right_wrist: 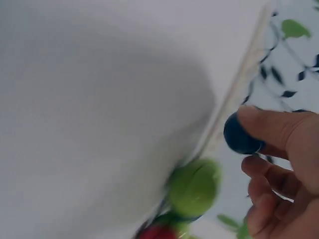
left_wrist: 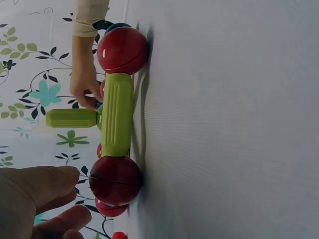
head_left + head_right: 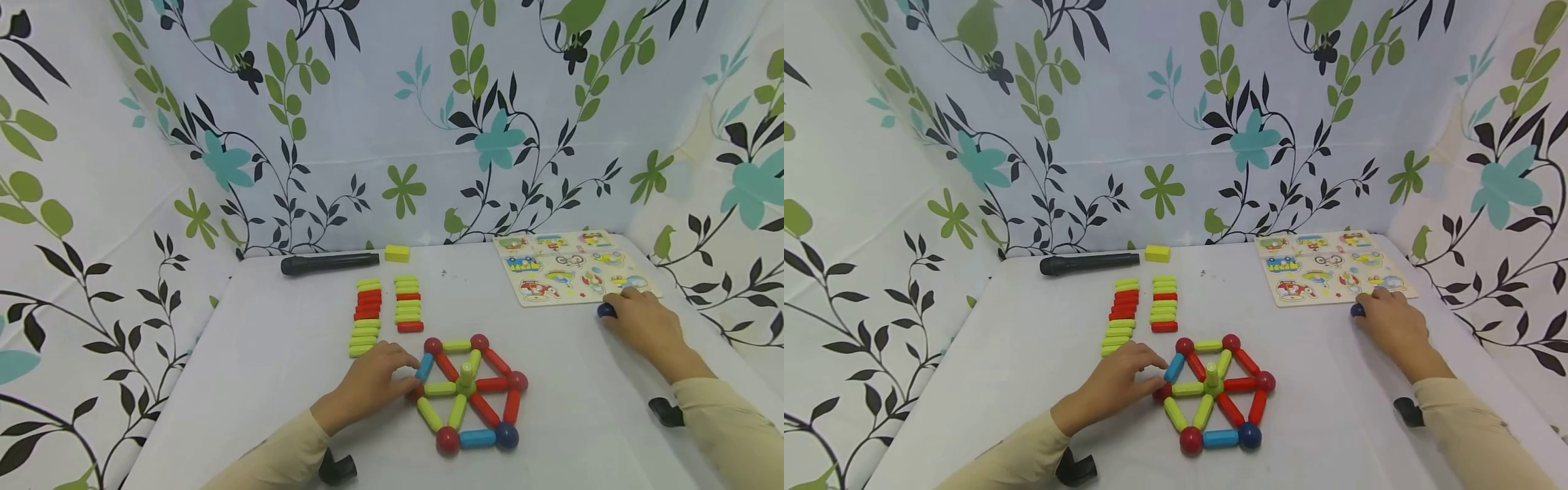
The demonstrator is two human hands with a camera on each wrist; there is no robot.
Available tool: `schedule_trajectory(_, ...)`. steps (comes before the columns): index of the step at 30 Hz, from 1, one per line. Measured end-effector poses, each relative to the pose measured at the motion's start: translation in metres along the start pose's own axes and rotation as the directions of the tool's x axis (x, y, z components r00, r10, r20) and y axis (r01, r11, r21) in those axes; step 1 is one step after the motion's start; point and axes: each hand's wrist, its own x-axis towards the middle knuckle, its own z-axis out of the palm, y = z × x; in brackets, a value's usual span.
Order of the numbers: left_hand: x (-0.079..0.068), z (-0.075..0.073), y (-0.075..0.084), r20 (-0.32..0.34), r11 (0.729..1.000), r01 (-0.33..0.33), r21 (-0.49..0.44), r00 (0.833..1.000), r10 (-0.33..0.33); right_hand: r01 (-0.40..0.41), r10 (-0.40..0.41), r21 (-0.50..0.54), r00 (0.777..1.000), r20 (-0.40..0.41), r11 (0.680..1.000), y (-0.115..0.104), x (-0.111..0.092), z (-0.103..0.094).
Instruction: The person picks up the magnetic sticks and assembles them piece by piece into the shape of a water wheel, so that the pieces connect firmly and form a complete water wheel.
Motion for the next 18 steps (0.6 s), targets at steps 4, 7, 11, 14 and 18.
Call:
schedule_trajectory(4, -0.006, 0.003, -0.004, 0.04, 0.999, 0.021, 0.033, 0.999, -0.022, 0.056, -0.061, 0.203, 0.998, 0.021, 0.978, -0.046, 0.0, -0.019)
schedule_trajectory(7, -0.009, 0.006, -0.007, 0.056, 1.0, 0.017, 0.013, 0.998, -0.017, 0.144, -0.16, 0.367, 0.987, 0.013, 0.919, -0.092, -0.004, -0.036)
schedule_trajectory(11, -0.01, 0.009, -0.01, 0.073, 1.0, -0.009, -0.006, 0.997, 0.01, 0.331, -0.36, 0.481, 0.932, -0.035, 0.812, -0.144, -0.014, -0.049)
schedule_trajectory(14, -0.009, 0.011, -0.011, 0.079, 1.0, -0.019, -0.011, 0.997, 0.02, 0.435, -0.484, 0.515, 0.874, -0.043, 0.739, -0.171, -0.02, -0.051)
schedule_trajectory(18, -0.007, 0.012, -0.011, 0.082, 1.0, -0.018, -0.014, 0.996, 0.019, 0.478, -0.557, 0.507, 0.83, 0.006, 0.717, -0.192, -0.027, -0.051)
